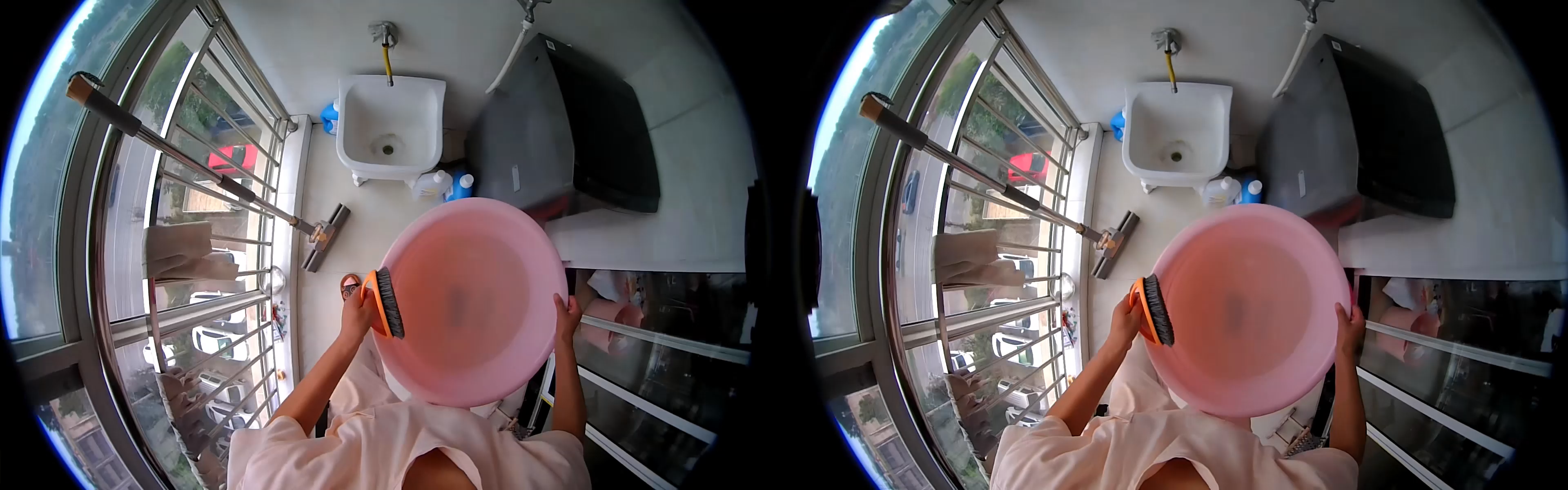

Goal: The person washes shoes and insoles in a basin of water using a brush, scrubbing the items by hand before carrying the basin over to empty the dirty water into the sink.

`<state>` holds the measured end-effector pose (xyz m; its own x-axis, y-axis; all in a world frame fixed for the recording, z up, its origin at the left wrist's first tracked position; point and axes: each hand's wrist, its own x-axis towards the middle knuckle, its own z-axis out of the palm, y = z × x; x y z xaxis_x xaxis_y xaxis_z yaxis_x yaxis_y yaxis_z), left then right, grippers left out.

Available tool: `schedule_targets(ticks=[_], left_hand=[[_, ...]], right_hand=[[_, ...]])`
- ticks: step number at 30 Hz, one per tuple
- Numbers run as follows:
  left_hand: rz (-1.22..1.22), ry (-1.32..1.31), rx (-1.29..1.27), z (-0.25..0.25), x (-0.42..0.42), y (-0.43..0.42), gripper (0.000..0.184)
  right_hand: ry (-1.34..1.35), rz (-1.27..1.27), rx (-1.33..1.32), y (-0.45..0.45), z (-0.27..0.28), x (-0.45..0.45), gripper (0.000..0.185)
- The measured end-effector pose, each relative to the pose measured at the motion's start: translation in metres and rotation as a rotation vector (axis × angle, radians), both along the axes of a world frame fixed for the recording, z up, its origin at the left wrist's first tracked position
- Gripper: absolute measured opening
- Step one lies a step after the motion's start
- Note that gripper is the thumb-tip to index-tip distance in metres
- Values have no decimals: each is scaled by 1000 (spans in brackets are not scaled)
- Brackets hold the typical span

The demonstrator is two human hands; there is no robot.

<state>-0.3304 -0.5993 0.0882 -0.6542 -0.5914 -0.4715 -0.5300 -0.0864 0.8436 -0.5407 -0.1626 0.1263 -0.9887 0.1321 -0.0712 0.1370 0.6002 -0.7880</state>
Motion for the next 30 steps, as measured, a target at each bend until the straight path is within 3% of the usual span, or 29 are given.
schedule_targets(ticks=[3, 6, 10, 15, 19, 23, 25, 27, 30], left_hand=[[-22, 76, -10, 8, -17, -65, 20], [-53, -15, 7, 27, -28, -125, 19], [-7, 46, -40, -17, -24, -189, 17], [40, -42, 117, -2, -52, -256, 17], [57, -91, 143, -35, -70, -292, 16], [51, -194, 132, -47, -108, -309, 17], [58, -211, 184, -104, -120, -322, 20], [50, -296, 109, -92, -152, -317, 21], [25, -300, 72, -123, -179, -322, 23]], right_hand=[[-65, -28, 2, -61, -11, -6, 28], [-35, -75, -124, -126, -27, -8, 25], [-65, -36, -109, -190, -38, -26, 25], [-53, 80, 53, -252, -48, -67, 29], [-65, 174, 219, -293, -50, -102, 31], [-50, 208, 188, -318, -80, -145, 30], [-46, 196, 250, -334, -71, -168, 30], [-65, 211, 266, -334, -90, -198, 30], [-124, 218, 293, -344, -100, -227, 29]])
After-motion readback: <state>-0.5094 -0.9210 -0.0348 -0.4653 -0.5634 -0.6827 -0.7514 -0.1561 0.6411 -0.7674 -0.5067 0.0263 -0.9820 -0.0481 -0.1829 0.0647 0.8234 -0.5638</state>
